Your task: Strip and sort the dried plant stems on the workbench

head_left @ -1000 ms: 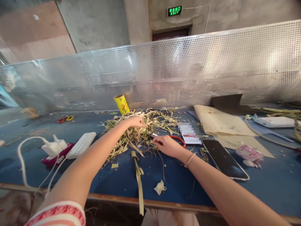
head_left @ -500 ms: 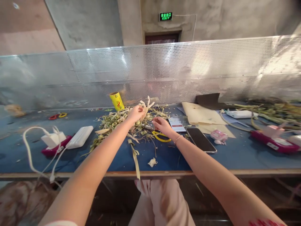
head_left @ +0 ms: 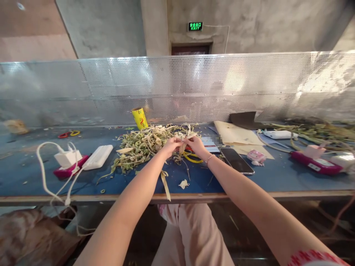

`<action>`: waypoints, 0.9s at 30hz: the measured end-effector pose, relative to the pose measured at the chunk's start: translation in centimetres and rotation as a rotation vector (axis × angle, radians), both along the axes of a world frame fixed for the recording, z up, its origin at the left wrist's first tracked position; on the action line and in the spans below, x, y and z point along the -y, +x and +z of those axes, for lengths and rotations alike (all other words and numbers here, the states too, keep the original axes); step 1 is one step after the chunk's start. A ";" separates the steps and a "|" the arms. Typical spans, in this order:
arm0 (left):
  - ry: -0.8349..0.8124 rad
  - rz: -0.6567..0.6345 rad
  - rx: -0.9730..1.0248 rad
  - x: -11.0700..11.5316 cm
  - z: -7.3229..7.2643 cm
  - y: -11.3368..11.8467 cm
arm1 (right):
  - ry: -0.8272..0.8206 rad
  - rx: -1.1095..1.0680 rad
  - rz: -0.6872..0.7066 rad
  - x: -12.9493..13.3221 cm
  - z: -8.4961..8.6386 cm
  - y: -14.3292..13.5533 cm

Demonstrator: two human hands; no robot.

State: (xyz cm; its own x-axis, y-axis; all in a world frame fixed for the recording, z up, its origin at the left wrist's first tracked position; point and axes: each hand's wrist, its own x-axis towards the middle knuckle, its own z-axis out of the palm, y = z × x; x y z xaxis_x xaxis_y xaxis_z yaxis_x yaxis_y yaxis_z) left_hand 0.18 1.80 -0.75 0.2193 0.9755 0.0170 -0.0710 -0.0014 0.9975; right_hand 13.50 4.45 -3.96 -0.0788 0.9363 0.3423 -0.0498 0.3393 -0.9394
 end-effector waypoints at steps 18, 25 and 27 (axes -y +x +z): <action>0.087 -0.033 0.196 0.2 0.0 1.0 | -0.067 -0.067 0.169 0.7 1.2 0.8; 0.087 0.084 0.317 0.0 0.4 0.6 | -0.095 -0.153 0.106 1.2 1.7 0.9; 0.076 0.104 0.312 0.1 0.6 0.6 | -0.094 -0.143 0.085 1.4 1.9 0.9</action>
